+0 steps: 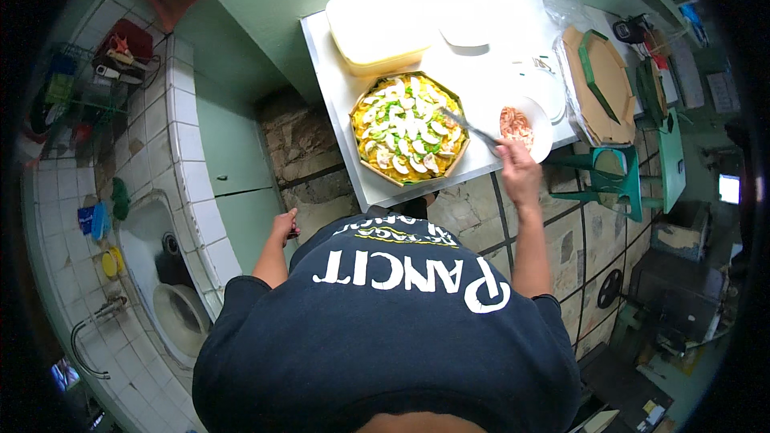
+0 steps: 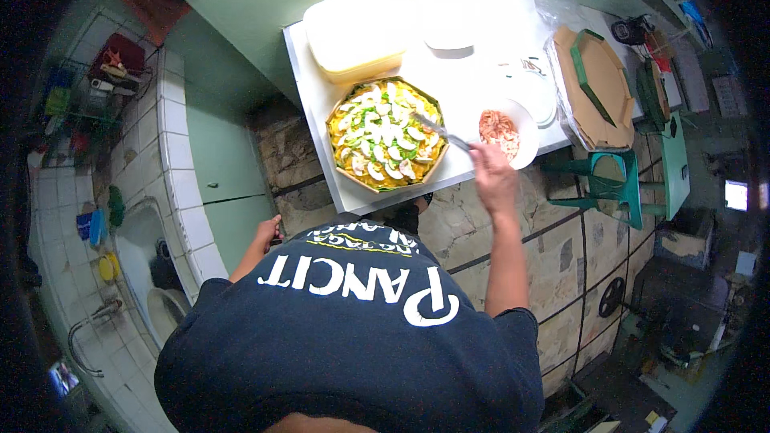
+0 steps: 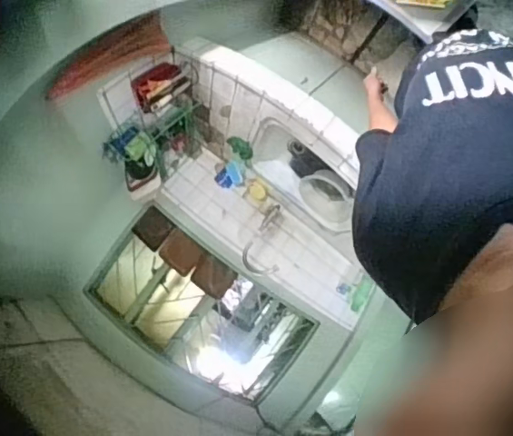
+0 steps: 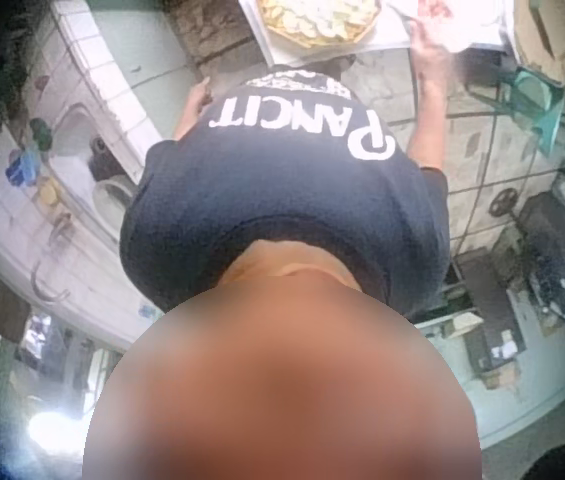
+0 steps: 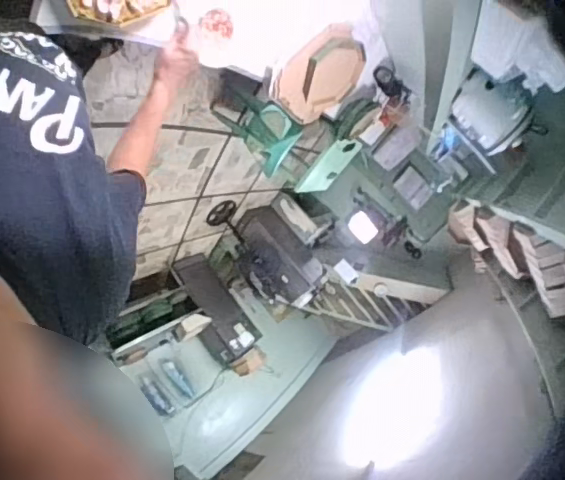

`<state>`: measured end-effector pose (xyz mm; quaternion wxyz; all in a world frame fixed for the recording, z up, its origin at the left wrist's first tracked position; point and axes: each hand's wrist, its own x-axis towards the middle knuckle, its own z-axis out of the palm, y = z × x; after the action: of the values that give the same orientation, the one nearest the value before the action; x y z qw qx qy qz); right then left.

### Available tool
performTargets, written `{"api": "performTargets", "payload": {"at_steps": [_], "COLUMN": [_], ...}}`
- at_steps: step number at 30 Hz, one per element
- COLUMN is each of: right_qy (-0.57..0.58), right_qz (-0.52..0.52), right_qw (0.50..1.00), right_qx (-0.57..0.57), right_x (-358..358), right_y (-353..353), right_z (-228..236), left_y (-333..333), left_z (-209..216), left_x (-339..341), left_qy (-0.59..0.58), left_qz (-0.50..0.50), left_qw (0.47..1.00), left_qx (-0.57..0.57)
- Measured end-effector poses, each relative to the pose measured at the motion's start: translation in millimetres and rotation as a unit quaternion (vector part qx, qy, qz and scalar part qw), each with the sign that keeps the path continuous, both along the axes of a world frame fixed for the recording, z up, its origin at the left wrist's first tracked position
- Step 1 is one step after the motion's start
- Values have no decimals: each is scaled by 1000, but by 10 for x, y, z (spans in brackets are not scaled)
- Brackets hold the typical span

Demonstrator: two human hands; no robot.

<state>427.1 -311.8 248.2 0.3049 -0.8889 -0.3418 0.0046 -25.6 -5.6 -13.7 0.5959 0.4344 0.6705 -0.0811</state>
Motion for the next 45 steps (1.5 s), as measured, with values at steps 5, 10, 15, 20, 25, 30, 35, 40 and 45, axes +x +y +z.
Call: {"api": "performTargets", "payload": {"at_steps": [5,10,15,20,25,30,35,40,45], "right_qy": [-54,-52,97,-44,-56,-126,-259,-187,-68], "right_qz": [98,110,-17,-204,-204,-180,-105,-130,-94], "right_qw": [991,990,992,978,954,944,919,941,993], "right_qx": [-68,-76,76,3,-213,-248,-279,-251,-38], "right_x": [-204,-254,118,893,997,984,1120,1136,525], "right_y": [498,479,51,-774,-1027,-904,-871,-911,-717], "right_z": [-260,-319,-203,5,-75,-213,-337,-185,26], "left_y": [74,-46,-96,-143,-85,10,58,-31,-36], "left_z": [-47,-23,-57,-85,11,0,1,26,-37], "left_x": [132,10,-77,98,314,502,563,381,113], "left_qy": [-30,-27,0,-18,-10,-29,-38,-18,-24], "left_qz": [-2,16,12,-27,-32,-26,-42,-16,-20], "left_qw": [999,999,1000,999,999,999,998,1000,999], "left_qx": [30,27,-7,19,15,13,15,11,5]}}
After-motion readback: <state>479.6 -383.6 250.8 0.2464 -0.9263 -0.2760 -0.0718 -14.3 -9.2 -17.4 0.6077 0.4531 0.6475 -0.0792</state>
